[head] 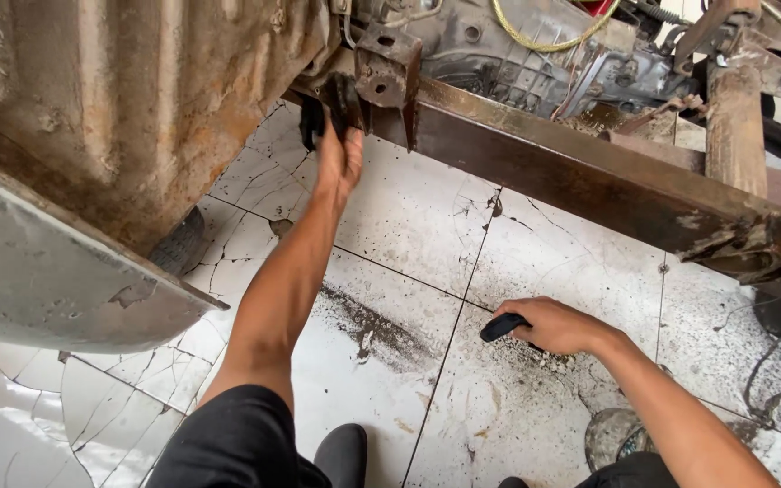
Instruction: The person scrubs a rusty metal vehicle frame with a wire brush to remove rust and grime. They then wipe the cleaned area with a black cloth to remove the loosened debris.
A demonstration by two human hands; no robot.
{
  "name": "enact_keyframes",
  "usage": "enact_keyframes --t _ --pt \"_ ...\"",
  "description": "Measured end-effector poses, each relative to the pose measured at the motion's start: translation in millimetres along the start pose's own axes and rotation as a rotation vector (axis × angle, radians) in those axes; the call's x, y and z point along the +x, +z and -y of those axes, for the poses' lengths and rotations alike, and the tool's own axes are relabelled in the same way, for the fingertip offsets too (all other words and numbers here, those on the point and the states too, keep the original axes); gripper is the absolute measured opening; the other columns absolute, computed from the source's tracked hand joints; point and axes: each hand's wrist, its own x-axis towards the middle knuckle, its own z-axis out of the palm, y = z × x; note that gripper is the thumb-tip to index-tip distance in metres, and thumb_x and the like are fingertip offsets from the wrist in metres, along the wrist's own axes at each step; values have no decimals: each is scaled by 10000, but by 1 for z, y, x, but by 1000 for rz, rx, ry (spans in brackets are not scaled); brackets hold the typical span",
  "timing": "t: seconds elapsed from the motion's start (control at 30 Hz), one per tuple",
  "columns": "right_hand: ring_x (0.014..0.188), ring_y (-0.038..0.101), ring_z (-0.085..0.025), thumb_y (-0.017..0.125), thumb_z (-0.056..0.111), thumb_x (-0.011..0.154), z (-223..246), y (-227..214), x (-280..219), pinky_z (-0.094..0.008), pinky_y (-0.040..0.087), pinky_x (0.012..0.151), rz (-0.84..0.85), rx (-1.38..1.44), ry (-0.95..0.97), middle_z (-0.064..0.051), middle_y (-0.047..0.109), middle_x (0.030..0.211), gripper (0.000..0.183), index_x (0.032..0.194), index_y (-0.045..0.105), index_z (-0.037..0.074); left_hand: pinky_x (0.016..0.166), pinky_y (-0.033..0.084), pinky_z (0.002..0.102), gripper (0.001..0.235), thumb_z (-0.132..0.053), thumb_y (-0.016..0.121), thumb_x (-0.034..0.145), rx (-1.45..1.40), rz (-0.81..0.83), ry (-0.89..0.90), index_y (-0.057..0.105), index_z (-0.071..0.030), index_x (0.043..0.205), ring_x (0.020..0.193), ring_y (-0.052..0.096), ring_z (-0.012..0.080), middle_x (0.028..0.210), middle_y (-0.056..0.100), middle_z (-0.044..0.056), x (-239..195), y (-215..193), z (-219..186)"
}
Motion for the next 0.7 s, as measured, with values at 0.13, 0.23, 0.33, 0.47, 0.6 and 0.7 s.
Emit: enact_keyframes --t 0.13,0.23,0.33,0.47,0.6,0.7 --pt "1125 689 -168 638 192 965 0 1 18 -382 541 991 18 5 -47 16 731 1239 356 1311 630 274 796 579 230 425 -290 642 1019 -10 -27 46 592 -72 1381 934 645 122 1170 668 53 -18 12 10" --pt "1096 704 -164 630 193 968 4 0 24 -382 554 982 47 -9 -10 15 744 1220 367 1323 624 289 702 557 247 433 -276 671 999 71 -130 197 575 -68 1367 856 613 114 1131 647 49 -15 16 12" --pt "1080 697 -157 631 193 964 10 0 29 -382 554 971 25 -21 -29 17 735 1216 345 1300 636 274 596 523 260 467 -325 686 984 214 -314 333 558 -37 1329 743 580 127 1098 640 57 -24 43 4" --pt "1037 710 -167 622 194 960 15 -4 22 -399 570 924 34 -11 -29 24 733 1203 322 1276 637 250 473 482 261 403 -372 678 960 420 -463 456 604 -57 1200 567 550 142 995 675 55 -28 52 4" --pt "1046 693 -164 643 197 958 -4 2 12 -383 554 939 -6 -12 -32 5 741 1180 314 1271 643 231 423 398 291 346 -290 734 967 567 -320 714 646 45 957 521 523 136 779 630 133 5 2 -19" --pt "1034 687 -168 643 183 956 -12 -4 5 -391 554 929 -50 -5 -90 -6 734 1164 322 1274 647 234 507 475 284 333 -264 789 932 769 -387 557 649 37 955 649 569 191 904 663 177 12 -1 -35"
